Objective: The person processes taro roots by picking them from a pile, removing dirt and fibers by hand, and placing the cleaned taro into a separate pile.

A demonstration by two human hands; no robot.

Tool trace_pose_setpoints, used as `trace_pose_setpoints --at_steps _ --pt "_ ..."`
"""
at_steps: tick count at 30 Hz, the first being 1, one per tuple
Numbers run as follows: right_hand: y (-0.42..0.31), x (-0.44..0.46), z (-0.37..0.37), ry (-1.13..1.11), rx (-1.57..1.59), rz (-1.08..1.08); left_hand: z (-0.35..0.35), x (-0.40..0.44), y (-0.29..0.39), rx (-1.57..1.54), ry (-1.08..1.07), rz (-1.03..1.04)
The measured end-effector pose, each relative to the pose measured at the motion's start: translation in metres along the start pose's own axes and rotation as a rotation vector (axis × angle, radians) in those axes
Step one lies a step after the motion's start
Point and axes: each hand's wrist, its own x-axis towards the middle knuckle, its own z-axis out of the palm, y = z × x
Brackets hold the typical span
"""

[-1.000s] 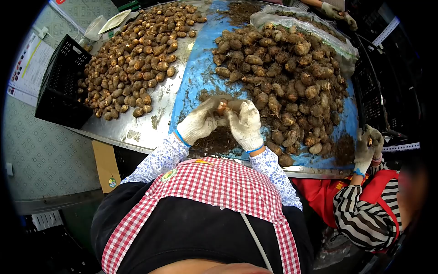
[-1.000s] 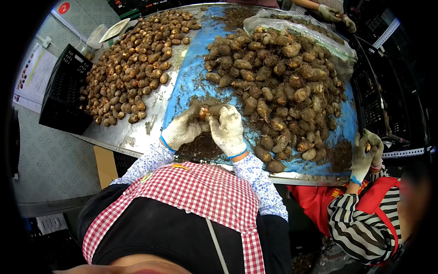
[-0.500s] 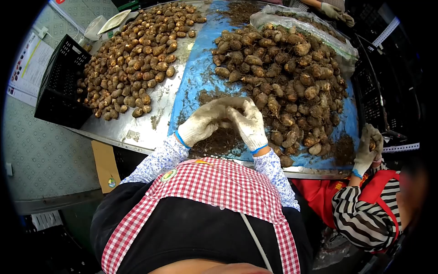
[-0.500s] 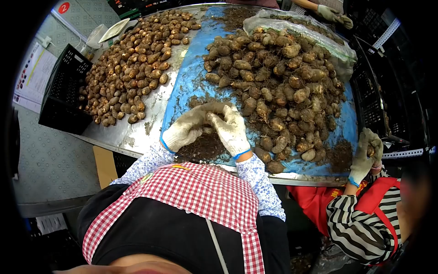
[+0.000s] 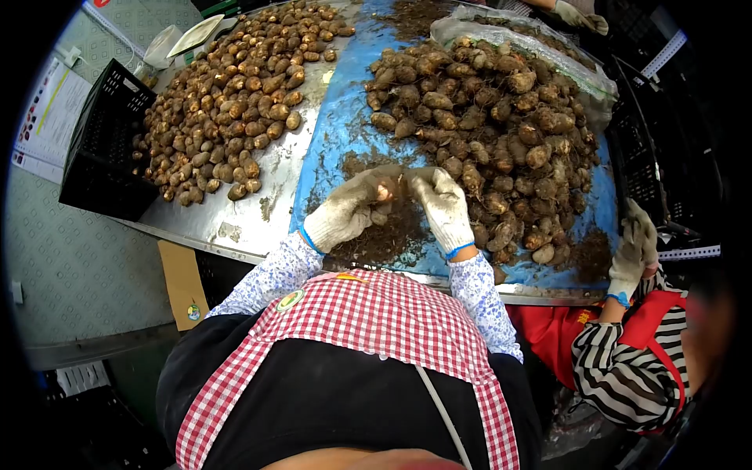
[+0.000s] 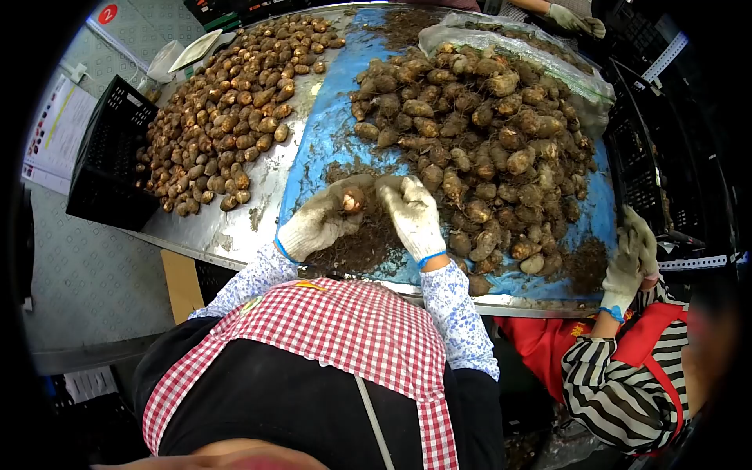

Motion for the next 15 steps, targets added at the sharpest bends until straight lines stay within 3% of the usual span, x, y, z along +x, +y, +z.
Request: trace_pose_setpoints --at_steps 2,5,6,9,10,11,15 --pt "-0.013 -0.009 0.007 -0.082 0.146 -0.026 0.01 0.0 0.002 0.017 0.027 -0.021" --pt "-0.003 -0.009 0.019 -0.099 -0.083 -0.33 0.019 0.004 0.003 0.157 0.019 -0.023" --pt "0.0 -0.006 0.017 -0.005 -0.389 -0.481 0.019 0.008 0.002 0.194 0.006 -0.007" --pt "-0.004 0.007 0.012 0.049 -0.41 -0.063 0.022 0.004 0.007 0.25 0.008 -0.019" --pt "0.003 0.011 0.008 0.165 -0.734 -0.287 0.018 0.001 0.009 0.232 -0.04 -0.01" --pt "0.009 0.012 0.001 0.134 -0.865 -0.187 0.016 0.001 0.013 0.217 -0.091 -0.001" --pt "0.002 0.003 0.006 0.077 -0.629 -0.185 -0.006 0.005 0.004 -0.047 -0.057 0.141"
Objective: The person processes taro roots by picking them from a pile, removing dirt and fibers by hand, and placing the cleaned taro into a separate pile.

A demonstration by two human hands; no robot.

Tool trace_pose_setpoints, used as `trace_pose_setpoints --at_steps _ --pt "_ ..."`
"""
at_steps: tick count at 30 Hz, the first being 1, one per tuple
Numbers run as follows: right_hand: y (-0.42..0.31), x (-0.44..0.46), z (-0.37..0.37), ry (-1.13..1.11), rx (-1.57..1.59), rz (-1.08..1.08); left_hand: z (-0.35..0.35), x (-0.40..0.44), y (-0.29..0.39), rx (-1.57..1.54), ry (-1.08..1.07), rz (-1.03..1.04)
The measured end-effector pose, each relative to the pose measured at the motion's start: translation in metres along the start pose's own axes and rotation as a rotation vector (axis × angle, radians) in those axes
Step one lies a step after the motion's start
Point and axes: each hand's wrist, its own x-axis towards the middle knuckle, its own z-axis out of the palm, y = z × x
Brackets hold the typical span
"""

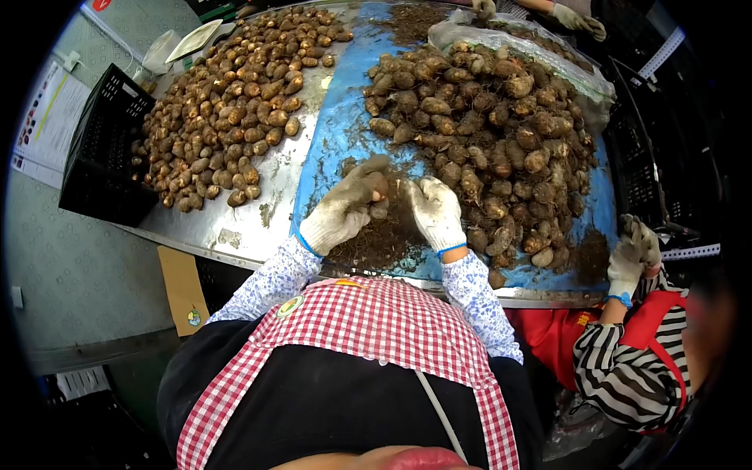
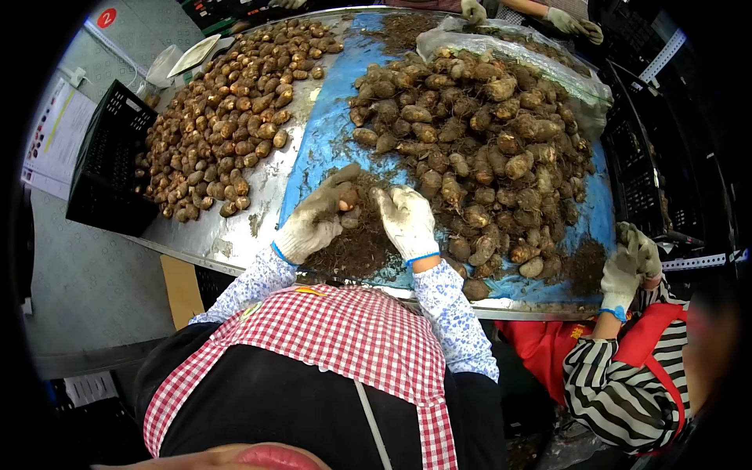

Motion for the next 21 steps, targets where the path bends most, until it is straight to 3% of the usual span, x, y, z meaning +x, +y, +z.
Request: trace_pose_setpoints --at_steps 4,6,7,8,9,10,11,14,16,18,20,21 --pt "0.013 0.008 0.026 0.074 0.341 -0.079 0.004 0.0 -0.003 -0.083 -0.015 0.002" --pt "-0.024 -0.002 -0.006 -0.071 -0.124 -0.231 -0.018 0.002 -0.012 0.061 -0.081 -0.007" --pt "-0.021 0.0 -0.006 -0.21 -0.158 -0.263 -0.026 0.0 -0.015 0.166 -0.088 -0.016" --pt "-0.017 -0.003 -0.005 -0.214 -0.046 -0.244 -0.031 0.001 -0.017 0.274 -0.099 -0.02" --pt "-0.013 -0.005 -0.004 -0.21 0.066 -0.24 -0.008 0.0 -0.008 0.073 -0.039 -0.109" --pt "-0.013 -0.005 -0.004 -0.203 0.18 -0.249 0.006 -0.006 0.001 0.409 -0.088 -0.026" --pt "-0.016 -0.008 -0.005 -0.279 0.509 -0.054 0.003 -0.009 0.001 0.239 -0.108 -0.076" --pt "0.003 -0.004 0.005 -0.101 -0.261 -0.156 0.022 -0.015 0.009 0.019 -0.071 -0.161" --pt "-0.003 -0.004 0.005 -0.015 -0.097 -0.152 0.005 -0.006 0.004 -0.101 -0.188 -0.132" --pt "-0.003 -0.01 0.006 -0.003 -0.037 -0.155 0.007 -0.012 0.003 -0.218 0.053 -0.157" --pt "0.009 -0.012 0.018 0.068 -0.105 -0.185 0.007 -0.014 0.003 -0.068 0.105 -0.116" --pt "-0.018 -0.009 0.001 -0.103 0.153 -0.191 0.012 -0.018 0.003 0.382 0.091 -0.018"
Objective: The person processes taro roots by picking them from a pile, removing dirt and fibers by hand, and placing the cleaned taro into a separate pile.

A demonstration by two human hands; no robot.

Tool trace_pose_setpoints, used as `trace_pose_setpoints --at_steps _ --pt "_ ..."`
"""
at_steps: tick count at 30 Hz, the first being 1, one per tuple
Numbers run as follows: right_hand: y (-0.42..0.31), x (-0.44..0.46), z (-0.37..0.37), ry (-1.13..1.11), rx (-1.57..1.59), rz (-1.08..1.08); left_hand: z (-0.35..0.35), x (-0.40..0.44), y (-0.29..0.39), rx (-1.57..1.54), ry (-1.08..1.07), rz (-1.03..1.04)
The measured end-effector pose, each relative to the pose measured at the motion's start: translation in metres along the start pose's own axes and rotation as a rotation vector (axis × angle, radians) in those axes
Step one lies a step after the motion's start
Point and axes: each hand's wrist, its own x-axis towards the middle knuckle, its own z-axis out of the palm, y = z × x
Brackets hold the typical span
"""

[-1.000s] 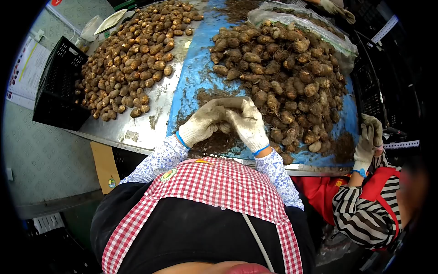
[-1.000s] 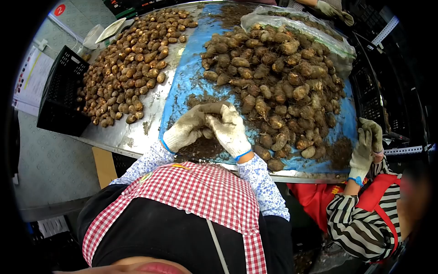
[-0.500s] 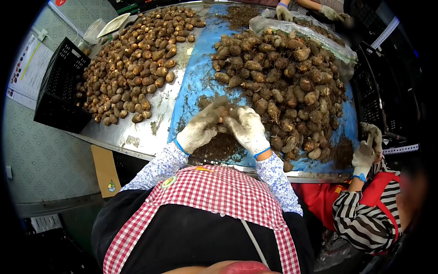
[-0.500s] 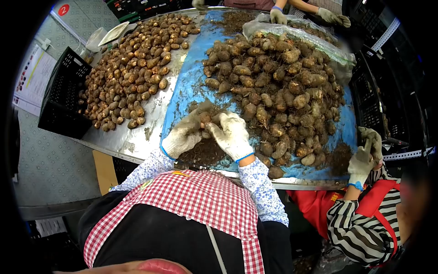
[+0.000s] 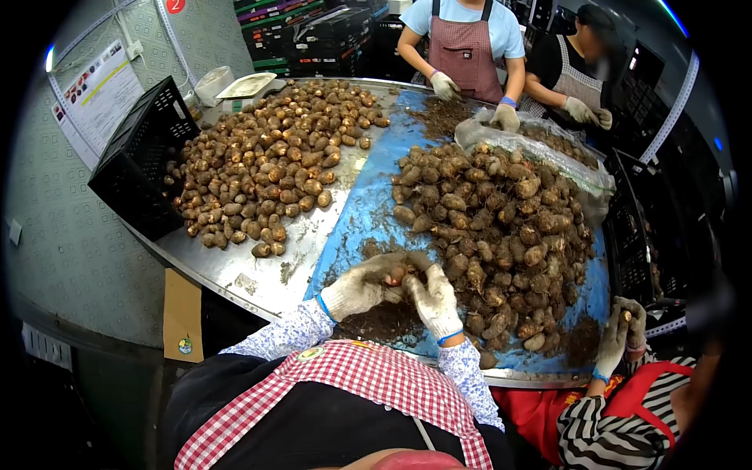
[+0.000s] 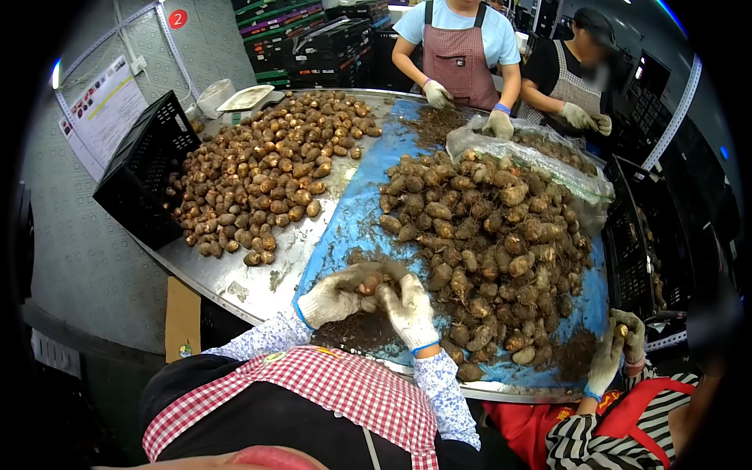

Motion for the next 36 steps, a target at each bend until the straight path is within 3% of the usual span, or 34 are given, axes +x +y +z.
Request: trace_pose_setpoints --at_steps 1,3,6,7,10,11,13,14,15,20,23,25,27,29,33,34,36 --pt "-0.015 -0.001 -0.002 -0.042 -0.016 0.029 0.004 -0.005 0.001 0.448 0.061 0.104" --pt "-0.018 -0.007 0.005 0.055 -0.063 -0.054 -0.007 0.0 -0.017 0.537 -0.047 0.256" --pt "-0.014 -0.013 0.015 0.104 0.101 0.031 0.019 -0.003 0.012 -0.177 -0.149 -0.05" --pt "-0.017 -0.014 0.016 0.136 0.16 0.066 -0.006 0.006 -0.022 -0.443 -0.154 -0.135" --pt "0.011 -0.008 0.019 0.127 -0.368 0.136 -0.033 0.011 -0.048 -0.472 -0.264 -0.105" --pt "0.022 -0.006 0.018 0.223 -0.329 0.017 -0.034 0.01 -0.049 -0.481 -0.127 -0.129" --pt "0.019 -0.008 0.012 0.218 -0.422 0.042 -0.025 0.009 -0.04 -0.5 0.15 -0.166" --pt "0.035 -0.006 0.017 0.211 -0.385 0.011 -0.024 0.005 -0.032 -0.433 0.078 -0.103" --pt "0.063 -0.004 0.029 0.204 -0.347 -0.008 -0.019 0.005 -0.028 -0.478 0.148 -0.056" --pt "0.023 -0.001 0.016 0.264 -0.544 -0.211 -0.015 0.01 -0.018 -0.635 0.044 -0.035" --pt "0.013 0.0 0.008 0.193 -0.408 -0.135 -0.011 0.013 -0.021 -0.705 -0.074 0.025" --pt "0.003 -0.001 0.002 0.171 -0.313 -0.08 0.004 0.005 -0.012 -0.231 0.061 0.106" --pt "-0.003 -0.002 -0.002 0.108 -0.302 -0.006 -0.005 0.008 -0.012 -0.609 -0.004 -0.01" --pt "-0.003 -0.004 -0.006 0.003 -0.373 0.09 -0.007 0.014 -0.019 -0.53 0.047 -0.012" --pt "-0.01 -0.001 -0.005 -0.004 -0.448 -0.032 -0.011 0.016 -0.027 -0.186 0.0 0.082" --pt "-0.011 0.0 -0.003 -0.045 -0.391 0.025 -0.009 0.015 -0.029 -0.075 0.009 0.088" --pt "-0.012 0.005 0.0 -0.117 -0.28 0.138 -0.011 0.016 -0.032 -0.206 -0.101 0.052"
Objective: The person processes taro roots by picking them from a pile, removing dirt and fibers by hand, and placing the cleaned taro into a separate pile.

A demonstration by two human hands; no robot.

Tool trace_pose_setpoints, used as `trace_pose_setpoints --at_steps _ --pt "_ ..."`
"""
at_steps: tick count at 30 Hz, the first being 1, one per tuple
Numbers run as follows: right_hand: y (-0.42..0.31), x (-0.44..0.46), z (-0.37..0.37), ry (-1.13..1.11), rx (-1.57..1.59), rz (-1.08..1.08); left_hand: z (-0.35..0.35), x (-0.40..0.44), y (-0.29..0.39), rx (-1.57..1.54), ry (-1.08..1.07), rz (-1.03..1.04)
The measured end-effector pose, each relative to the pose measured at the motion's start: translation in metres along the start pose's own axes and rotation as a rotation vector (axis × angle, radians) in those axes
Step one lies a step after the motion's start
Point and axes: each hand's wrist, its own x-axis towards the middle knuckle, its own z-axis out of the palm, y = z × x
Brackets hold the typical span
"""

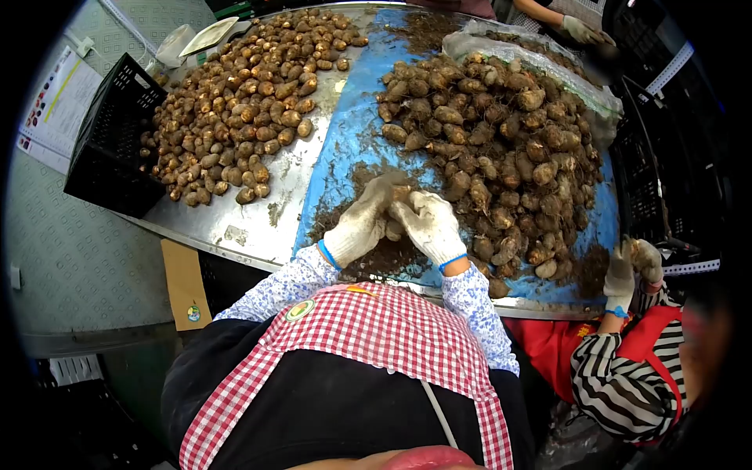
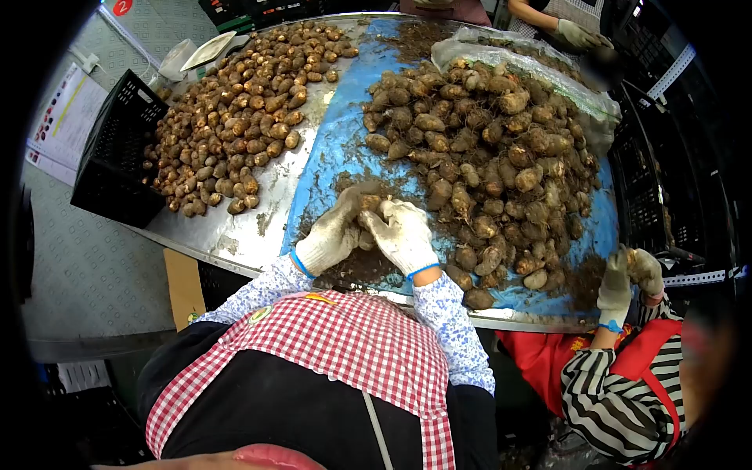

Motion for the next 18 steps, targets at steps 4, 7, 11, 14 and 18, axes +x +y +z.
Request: trace_pose_setpoints --at_steps 4,7,11,14,18 --pt "0.013 0.0 0.016 -0.058 0.362 0.0 0.002 0.003 -0.004 0.504 0.016 0.235" --pt "0.019 0.009 0.014 0.018 -0.06 -0.003 -0.012 0.005 -0.003 0.077 0.064 0.106" --pt "0.039 0.004 0.008 0.197 -0.095 0.021 -0.006 0.006 0.007 -0.516 0.25 -0.155" --pt "0.014 0.001 -0.003 0.136 0.133 -0.071 -0.007 0.005 0.0 -0.498 0.164 -0.146" --pt "0.004 0.0 0.006 -0.089 0.548 0.061 0.001 0.009 -0.011 -0.455 0.171 -0.149"
